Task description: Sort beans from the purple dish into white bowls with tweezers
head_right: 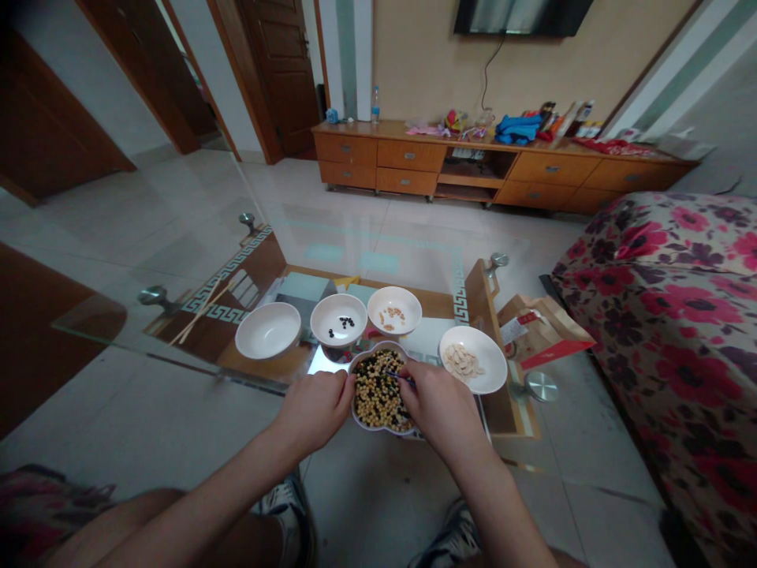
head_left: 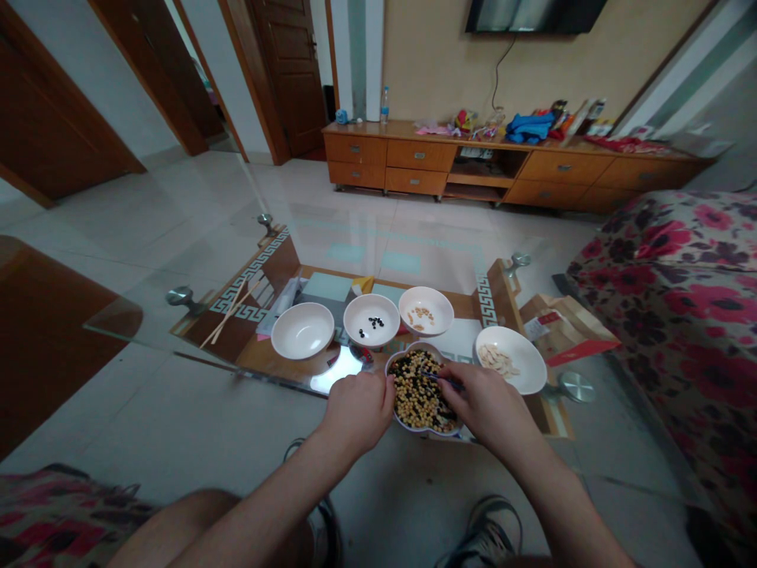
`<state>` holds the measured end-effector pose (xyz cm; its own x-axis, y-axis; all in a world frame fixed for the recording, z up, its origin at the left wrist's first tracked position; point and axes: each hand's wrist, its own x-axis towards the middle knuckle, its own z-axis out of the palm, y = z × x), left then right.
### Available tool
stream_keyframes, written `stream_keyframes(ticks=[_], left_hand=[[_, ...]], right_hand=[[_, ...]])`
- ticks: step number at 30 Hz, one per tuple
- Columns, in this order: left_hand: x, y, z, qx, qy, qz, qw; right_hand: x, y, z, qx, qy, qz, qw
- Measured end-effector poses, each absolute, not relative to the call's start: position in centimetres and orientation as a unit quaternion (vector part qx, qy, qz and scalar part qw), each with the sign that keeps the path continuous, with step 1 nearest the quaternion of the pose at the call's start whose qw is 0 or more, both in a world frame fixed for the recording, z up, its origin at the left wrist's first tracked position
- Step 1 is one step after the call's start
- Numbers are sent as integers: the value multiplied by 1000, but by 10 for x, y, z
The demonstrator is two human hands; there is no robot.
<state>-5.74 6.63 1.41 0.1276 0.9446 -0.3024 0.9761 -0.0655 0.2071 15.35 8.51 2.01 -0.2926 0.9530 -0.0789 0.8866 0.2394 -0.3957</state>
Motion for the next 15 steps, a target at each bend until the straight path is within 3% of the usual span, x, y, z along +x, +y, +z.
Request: stream_keyframes(ticks=[15], left_hand=[[-57,67,16,724,661,-49,191]], right_hand=[[153,85,19,-583,-790,163,98]])
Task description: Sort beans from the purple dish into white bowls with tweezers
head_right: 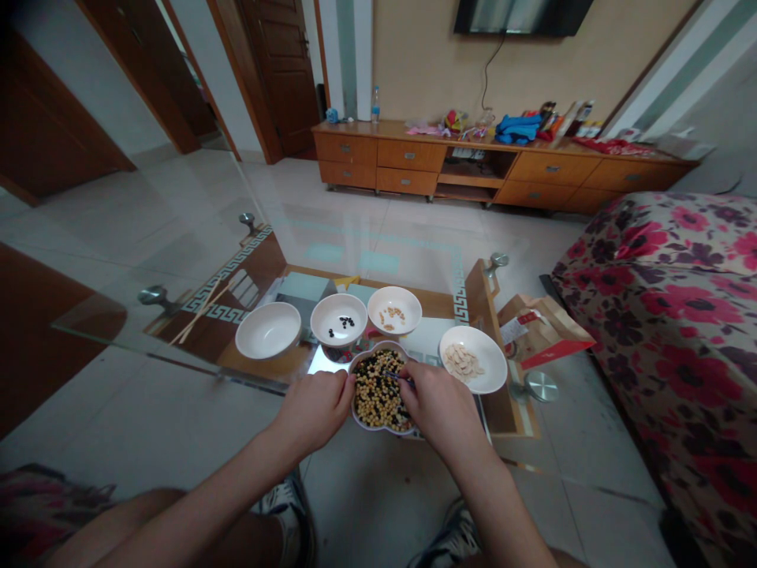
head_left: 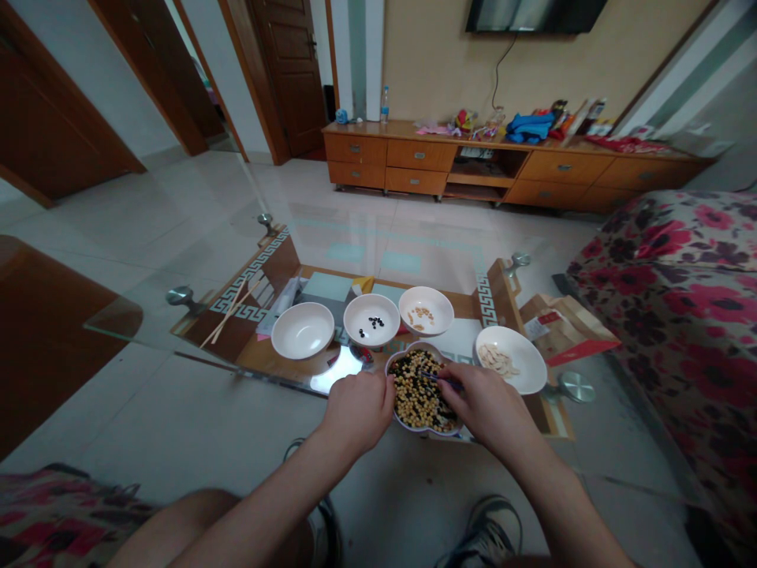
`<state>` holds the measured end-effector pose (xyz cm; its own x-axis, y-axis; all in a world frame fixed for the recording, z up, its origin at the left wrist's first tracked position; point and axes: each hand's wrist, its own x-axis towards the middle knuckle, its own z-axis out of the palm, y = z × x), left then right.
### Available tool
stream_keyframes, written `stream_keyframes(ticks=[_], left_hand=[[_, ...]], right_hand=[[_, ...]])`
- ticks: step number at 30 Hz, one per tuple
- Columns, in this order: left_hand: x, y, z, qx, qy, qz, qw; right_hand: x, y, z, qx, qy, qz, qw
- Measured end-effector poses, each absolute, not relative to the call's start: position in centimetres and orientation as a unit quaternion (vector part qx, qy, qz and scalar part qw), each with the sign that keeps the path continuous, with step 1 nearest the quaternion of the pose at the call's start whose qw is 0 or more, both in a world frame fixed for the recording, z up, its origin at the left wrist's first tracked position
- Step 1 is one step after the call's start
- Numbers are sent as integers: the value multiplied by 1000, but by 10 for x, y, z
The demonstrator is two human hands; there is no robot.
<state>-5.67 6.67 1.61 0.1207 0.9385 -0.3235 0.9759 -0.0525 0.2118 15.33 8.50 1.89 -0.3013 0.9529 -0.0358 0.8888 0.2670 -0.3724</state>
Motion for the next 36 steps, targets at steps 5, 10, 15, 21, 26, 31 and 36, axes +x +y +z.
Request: stream_keyframes(ticks=[5,10,15,21,26,31,36], left_hand=[[-57,67,16,725,660,-45,192],[-57,67,16,726,658,-44,193],[-56,67,18,723,660,-47,197],[-57,67,17,724,661,-46,193],[-57,67,15,727,659,-41,188],[-57,67,14,728,659,-36,185],[-57,67,14,725,662,-39,190]], right_hand=[[153,85,22,-588,-791,153,75],[155,86,20,-590,-788,157,74],[155,86,17,-589,-788,161,78],[152,86,22,-593,-786,167,54],[155,86,23,-585,-794,151,71],[160,92,25,-590,-780,162,132],[161,104,28,-621,-747,140,191]])
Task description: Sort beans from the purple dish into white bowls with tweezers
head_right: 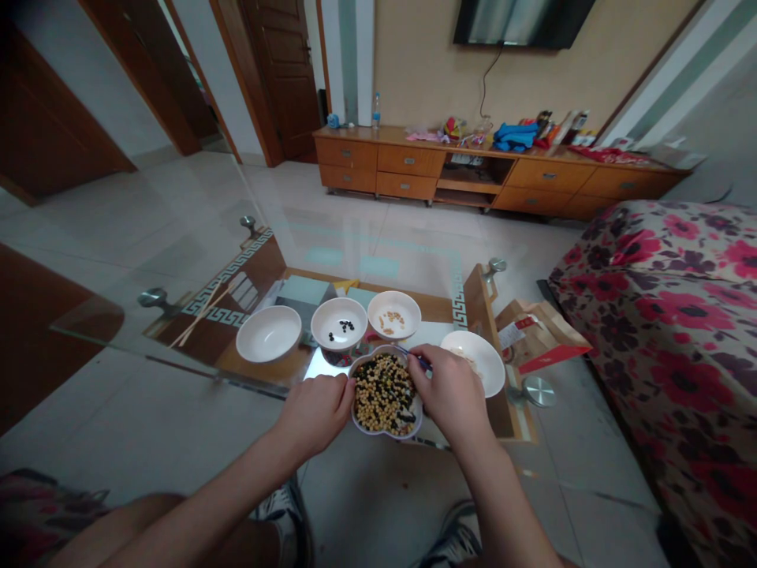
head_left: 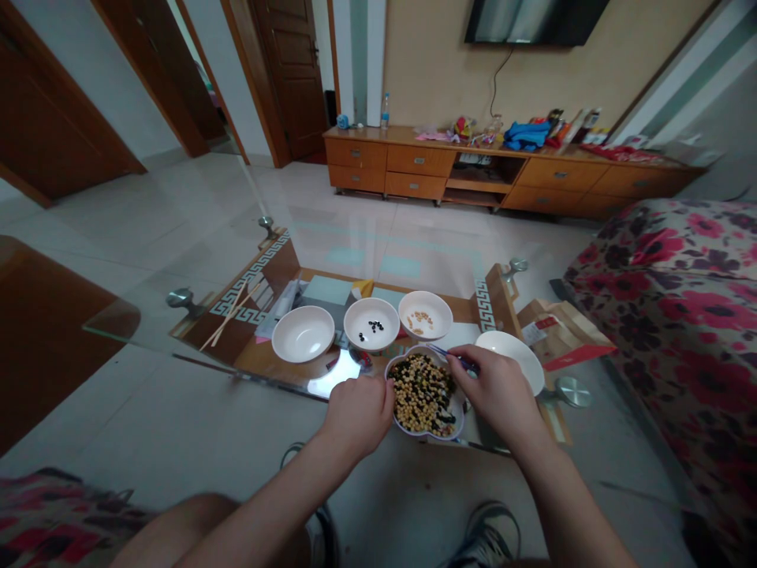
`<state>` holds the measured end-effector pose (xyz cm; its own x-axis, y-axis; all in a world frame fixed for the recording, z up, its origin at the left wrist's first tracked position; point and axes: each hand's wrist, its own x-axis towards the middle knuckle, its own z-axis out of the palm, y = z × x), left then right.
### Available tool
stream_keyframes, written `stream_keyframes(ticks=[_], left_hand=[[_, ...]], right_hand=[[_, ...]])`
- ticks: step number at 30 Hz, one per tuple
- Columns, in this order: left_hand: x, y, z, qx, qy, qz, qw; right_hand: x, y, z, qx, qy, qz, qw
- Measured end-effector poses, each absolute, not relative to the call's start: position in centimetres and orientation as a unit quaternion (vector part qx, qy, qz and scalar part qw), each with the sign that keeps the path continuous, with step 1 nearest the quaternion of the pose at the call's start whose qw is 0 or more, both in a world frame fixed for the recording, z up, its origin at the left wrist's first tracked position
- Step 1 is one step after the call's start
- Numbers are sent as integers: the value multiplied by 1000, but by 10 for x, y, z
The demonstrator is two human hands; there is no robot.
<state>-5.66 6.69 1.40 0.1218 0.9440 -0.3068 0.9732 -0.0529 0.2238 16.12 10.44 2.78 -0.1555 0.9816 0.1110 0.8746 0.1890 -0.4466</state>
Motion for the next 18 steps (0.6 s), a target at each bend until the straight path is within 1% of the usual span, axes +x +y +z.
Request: stream_keyframes(ticks=[4,12,18], left_hand=[[-57,67,14,724,662,-42,190],[-56,66,14,730,658,-33,183],[-57,67,15,726,660,-37,190]], right_hand=[[156,112,28,-664,-708,100,220],[158,113,30,-683,-694,57,223],[162,104,33,-667,-705,89,225]])
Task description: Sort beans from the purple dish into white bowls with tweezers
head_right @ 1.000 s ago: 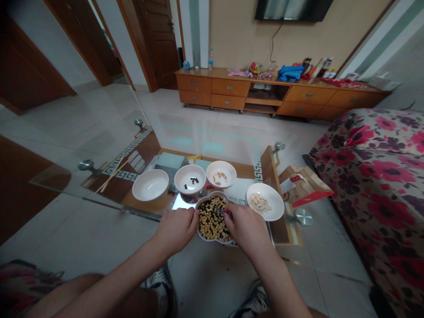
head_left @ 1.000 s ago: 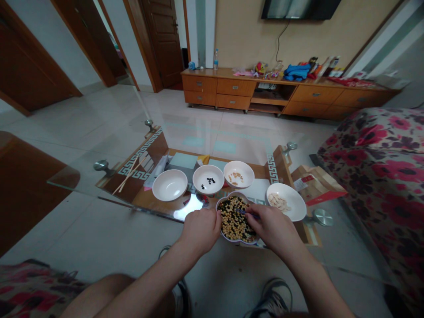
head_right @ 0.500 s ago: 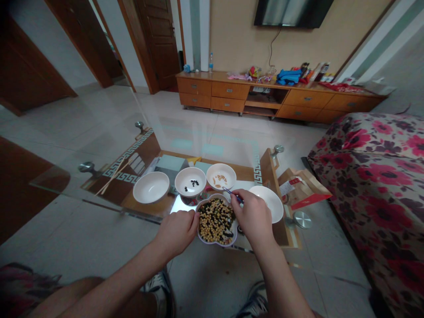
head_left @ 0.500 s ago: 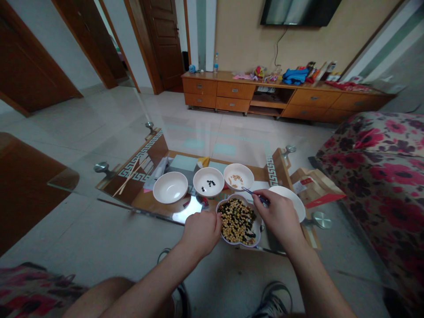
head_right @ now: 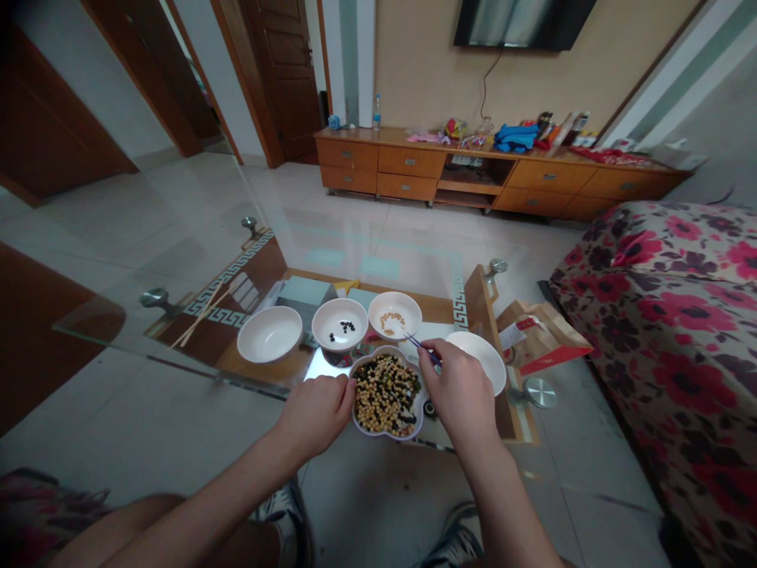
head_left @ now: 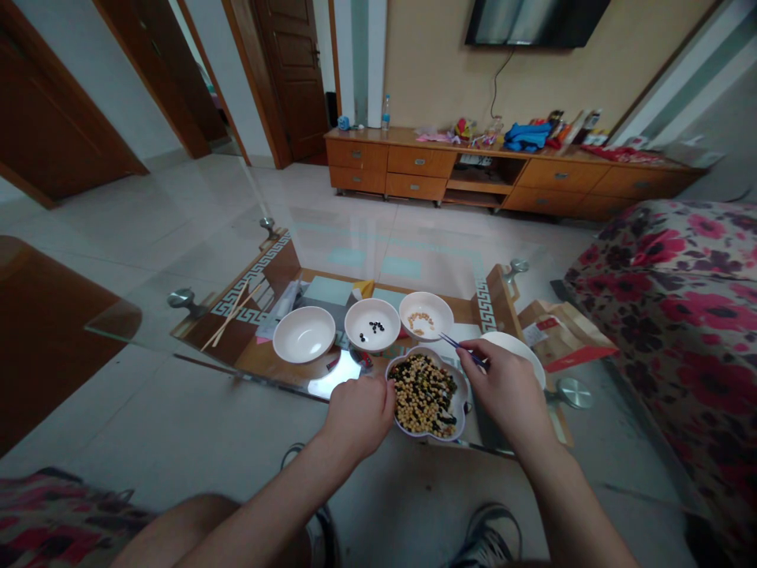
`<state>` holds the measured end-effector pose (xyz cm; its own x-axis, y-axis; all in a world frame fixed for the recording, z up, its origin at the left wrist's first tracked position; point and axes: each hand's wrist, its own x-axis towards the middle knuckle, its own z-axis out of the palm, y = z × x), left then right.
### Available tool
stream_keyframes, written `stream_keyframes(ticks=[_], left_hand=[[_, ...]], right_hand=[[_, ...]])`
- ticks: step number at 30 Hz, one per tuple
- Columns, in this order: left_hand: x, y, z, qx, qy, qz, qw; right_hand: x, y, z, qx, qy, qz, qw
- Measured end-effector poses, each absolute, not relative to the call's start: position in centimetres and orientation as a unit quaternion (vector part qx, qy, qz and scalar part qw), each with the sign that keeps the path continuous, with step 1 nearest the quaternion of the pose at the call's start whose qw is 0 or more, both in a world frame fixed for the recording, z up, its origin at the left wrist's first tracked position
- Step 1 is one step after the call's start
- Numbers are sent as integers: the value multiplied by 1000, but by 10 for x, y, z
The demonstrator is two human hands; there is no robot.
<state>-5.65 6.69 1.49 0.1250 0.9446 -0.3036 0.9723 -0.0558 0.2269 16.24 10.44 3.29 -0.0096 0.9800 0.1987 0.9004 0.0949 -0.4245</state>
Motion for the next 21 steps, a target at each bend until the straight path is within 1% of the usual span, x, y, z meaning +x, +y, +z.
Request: stream_keyframes(ticks=[8,17,21], left_hand=[[-57,67,12,732,657,-37,178],[-57,66,11,729,659,-45,181],[-58,66,11,729,658,-46,182]], right_hand=[[169,90,34,-659,-723,137,156],[168,87,36,-665,-731,148,43],[167,86,36,-668,-732,137,16]])
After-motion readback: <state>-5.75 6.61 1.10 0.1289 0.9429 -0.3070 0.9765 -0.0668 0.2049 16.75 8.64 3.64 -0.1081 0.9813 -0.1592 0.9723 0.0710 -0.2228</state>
